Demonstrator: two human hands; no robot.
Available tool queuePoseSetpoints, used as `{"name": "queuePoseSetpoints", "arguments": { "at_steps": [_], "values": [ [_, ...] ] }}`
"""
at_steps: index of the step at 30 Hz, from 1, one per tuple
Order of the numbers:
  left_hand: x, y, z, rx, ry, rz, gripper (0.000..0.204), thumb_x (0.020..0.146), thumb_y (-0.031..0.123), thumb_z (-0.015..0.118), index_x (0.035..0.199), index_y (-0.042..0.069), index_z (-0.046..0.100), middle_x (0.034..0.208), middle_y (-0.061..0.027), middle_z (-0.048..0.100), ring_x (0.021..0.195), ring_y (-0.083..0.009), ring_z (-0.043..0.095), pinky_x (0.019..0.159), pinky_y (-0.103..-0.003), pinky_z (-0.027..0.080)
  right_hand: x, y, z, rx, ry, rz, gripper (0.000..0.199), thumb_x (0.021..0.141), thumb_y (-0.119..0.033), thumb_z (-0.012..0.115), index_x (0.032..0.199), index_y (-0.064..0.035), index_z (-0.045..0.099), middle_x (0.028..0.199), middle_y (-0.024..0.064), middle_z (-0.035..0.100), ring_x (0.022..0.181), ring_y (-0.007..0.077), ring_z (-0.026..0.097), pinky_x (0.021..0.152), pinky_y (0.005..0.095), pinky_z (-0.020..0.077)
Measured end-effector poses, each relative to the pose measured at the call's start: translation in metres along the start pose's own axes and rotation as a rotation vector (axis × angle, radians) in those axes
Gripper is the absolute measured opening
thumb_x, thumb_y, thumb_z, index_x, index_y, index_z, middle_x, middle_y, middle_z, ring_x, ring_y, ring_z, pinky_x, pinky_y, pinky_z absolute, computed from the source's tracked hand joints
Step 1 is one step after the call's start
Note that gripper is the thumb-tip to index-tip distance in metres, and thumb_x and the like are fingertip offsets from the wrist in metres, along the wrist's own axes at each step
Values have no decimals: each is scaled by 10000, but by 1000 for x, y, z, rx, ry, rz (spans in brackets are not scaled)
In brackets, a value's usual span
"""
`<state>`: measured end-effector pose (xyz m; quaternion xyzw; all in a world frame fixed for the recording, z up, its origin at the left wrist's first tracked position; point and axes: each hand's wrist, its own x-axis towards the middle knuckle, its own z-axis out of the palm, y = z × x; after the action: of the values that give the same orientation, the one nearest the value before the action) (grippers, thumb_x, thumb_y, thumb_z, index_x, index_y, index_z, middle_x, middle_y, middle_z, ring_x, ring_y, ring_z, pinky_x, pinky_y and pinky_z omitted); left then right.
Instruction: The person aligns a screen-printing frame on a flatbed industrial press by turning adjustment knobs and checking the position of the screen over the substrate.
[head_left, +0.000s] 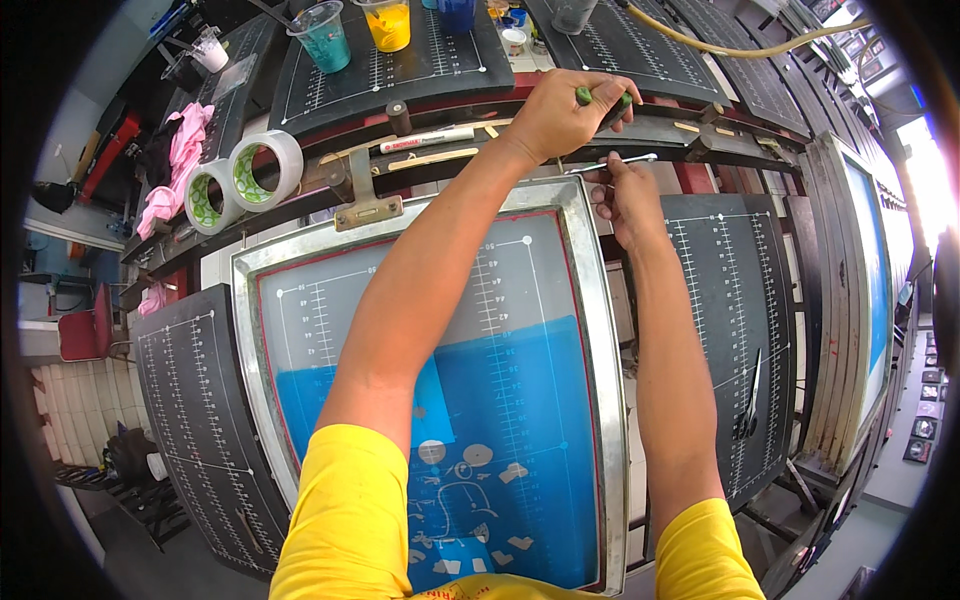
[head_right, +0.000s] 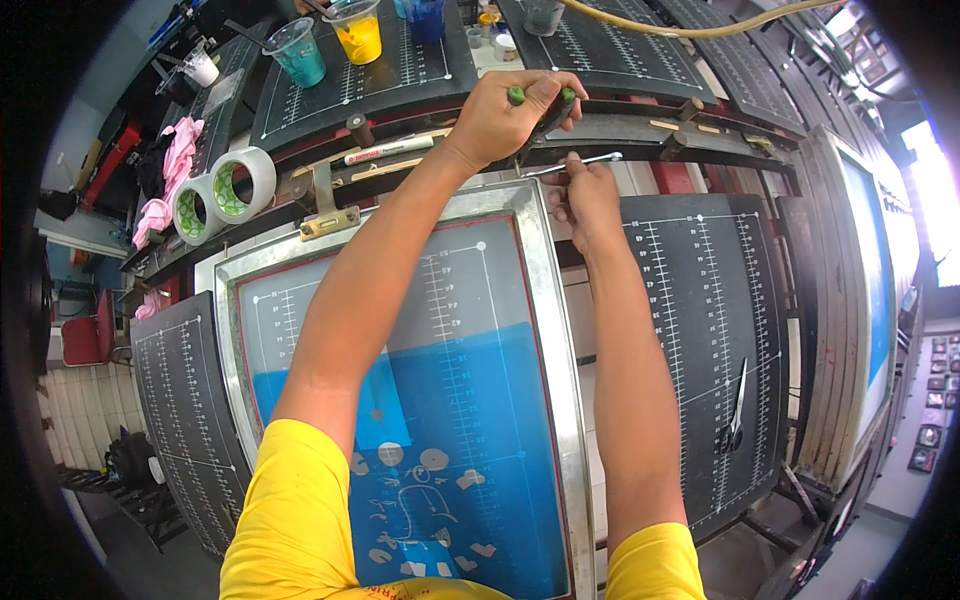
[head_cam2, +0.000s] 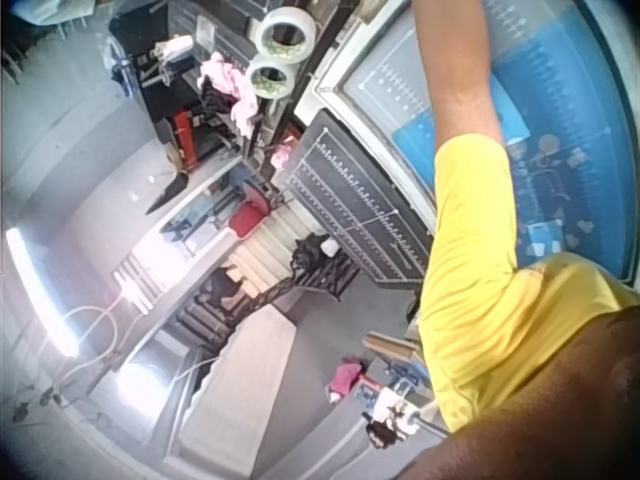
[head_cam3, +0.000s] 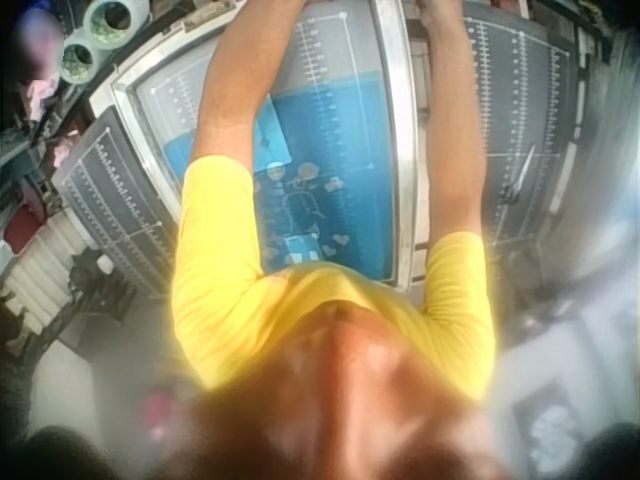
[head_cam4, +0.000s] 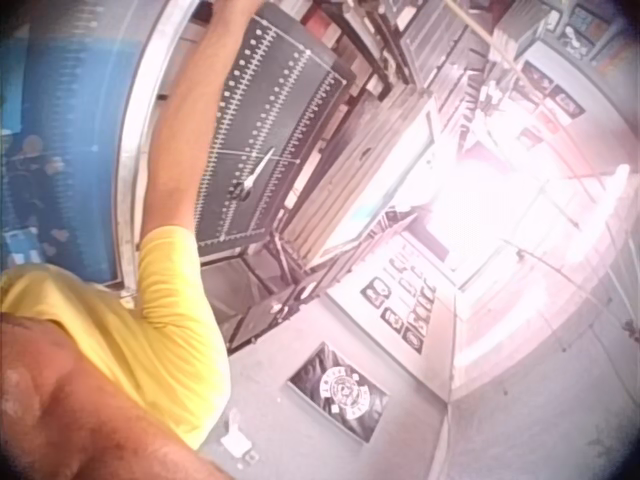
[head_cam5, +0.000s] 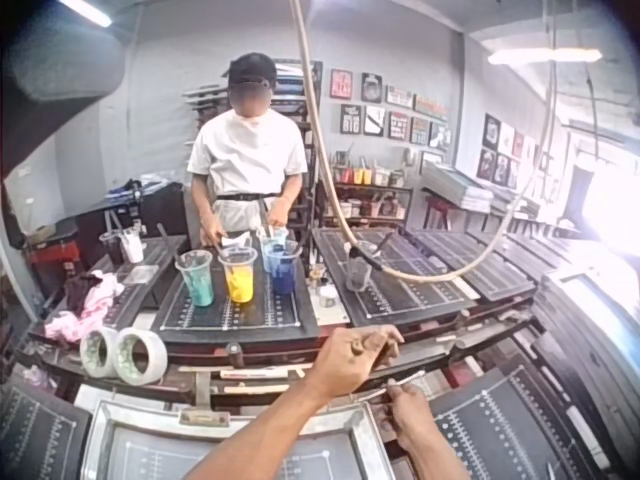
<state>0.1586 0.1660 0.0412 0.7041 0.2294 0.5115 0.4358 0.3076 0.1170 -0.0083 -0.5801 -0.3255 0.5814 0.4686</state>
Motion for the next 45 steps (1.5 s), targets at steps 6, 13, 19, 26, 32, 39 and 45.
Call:
{"name": "queuePoseSetpoints", "arguments": {
  "at_steps": [6, 13, 19, 26, 32, 39, 45],
  "values": [
    [1, -5, 2, -29, 52, 51, 379, 1010, 335, 507, 963, 10, 696, 723, -39, 668, 651, -97, 594, 628, -258, 497, 5, -1, -1, 60, -39, 103, 172, 1015, -186, 449, 1001, -23, 504, 814, 109, 619, 519, 112, 481, 408, 231, 359],
    [2, -7, 4, -66, 57, 55, 367, 1009, 323, 510, 967, 8, 695, 727, -41, 666, 645, -98, 579, 621, -263, 483, -3, -6, -1, -24, 9, 63, 185, 1006, -189, 481, 1001, -11, 531, 791, 110, 631, 548, 96, 529, 415, 231, 388],
    [1, -4, 1, -42, 34, 22, 360, 1010, 316, 508, 992, 6, 690, 755, -44, 665, 684, -102, 599, 655, -257, 497, -24, -1, 23, -676, 187, -556, 233, 962, -185, 535, 975, 46, 561, 803, 194, 660, 716, 319, 660, 589, 401, 496],
    [1, 0, 1, -46, 4, -18, 355, 1024, 291, 481, 1013, -1, 684, 800, -52, 664, 736, -114, 622, 700, -259, 509, -39, -1, 38, -921, 222, -823, 254, 946, -197, 549, 969, 56, 537, 880, 261, 631, 844, 459, 608, 717, 490, 469],
    [0, -3, -1, 5, 10, 0, 354, 1025, 288, 480, 1006, -1, 683, 791, -56, 668, 728, -115, 624, 708, -265, 510, -24, -16, 11, -314, 174, -208, 233, 989, -206, 501, 978, 23, 544, 851, 155, 658, 659, 211, 637, 503, 327, 468],
    [1, -2, 0, -13, 8, 19, 368, 1027, 301, 472, 996, 0, 682, 791, -54, 668, 722, -120, 623, 709, -256, 501, -1, -5, -9, 125, -60, 152, 188, 1014, -205, 453, 1018, -29, 518, 831, 108, 627, 555, 101, 495, 420, 222, 349],
    [0, -3, 0, 10, 5, 9, 378, 1028, 306, 469, 994, -6, 680, 785, -56, 662, 726, -118, 619, 705, -259, 499, -2, -7, -5, -7, -86, 53, 200, 1015, -201, 448, 1013, -15, 521, 834, 90, 621, 547, 100, 497, 425, 237, 366]
  ]
}}
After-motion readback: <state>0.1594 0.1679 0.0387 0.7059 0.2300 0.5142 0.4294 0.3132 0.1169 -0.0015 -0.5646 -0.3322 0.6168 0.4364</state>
